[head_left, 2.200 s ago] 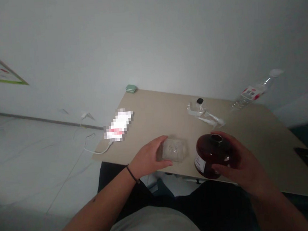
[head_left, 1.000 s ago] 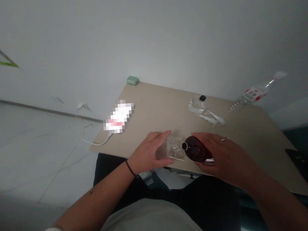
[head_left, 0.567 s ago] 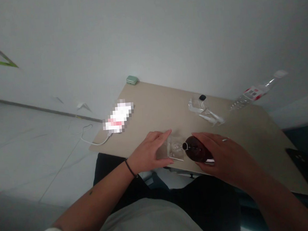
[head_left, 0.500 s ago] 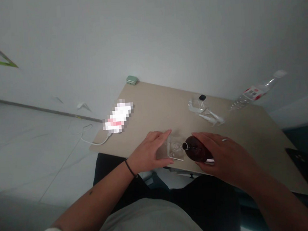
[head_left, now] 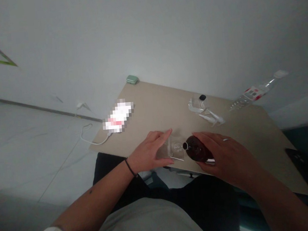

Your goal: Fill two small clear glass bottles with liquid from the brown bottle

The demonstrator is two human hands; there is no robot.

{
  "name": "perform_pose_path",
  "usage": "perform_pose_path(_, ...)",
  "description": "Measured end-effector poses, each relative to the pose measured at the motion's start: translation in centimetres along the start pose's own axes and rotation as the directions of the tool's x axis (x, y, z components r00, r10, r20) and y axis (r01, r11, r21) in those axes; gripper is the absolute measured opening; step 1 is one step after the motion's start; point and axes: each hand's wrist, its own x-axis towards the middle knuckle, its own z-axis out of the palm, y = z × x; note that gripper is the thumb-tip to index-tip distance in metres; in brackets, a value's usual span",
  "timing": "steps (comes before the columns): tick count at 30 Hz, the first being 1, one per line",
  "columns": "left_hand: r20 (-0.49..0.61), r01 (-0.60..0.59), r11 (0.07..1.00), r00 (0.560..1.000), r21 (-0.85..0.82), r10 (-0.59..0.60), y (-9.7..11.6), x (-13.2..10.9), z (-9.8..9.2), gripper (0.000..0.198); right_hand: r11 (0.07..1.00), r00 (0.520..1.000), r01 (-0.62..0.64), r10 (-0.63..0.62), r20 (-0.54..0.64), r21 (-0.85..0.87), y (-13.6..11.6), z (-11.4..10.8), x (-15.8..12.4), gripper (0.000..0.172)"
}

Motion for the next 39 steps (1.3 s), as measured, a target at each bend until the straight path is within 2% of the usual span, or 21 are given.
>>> perform_pose_path(7,0.021,-0.040,0.999,0.999,-0.016,0.040,0.1,-0.1,-0.1,0.104,0.998,0.999,0.038,-0.039,-0.010,-0.047,0.0,-0.1,-0.2,0.063)
perform_pose_path(17,0.026,-0.026,0.999,0.999,-0.040,0.027,0.1,0.1,0.1,0.108,0.999,1.000,0.024,-0.024,-0.002,-0.045,-0.1,-0.1,-0.3,0.060)
perform_pose_path(39,0.025,-0.040,0.998,0.999,-0.047,0.041,-0.2,0.1,0.3,0.107,0.983,0.999,0.053,-0.052,0.011,-0.175,-0.8,-1.2,0.1,0.058)
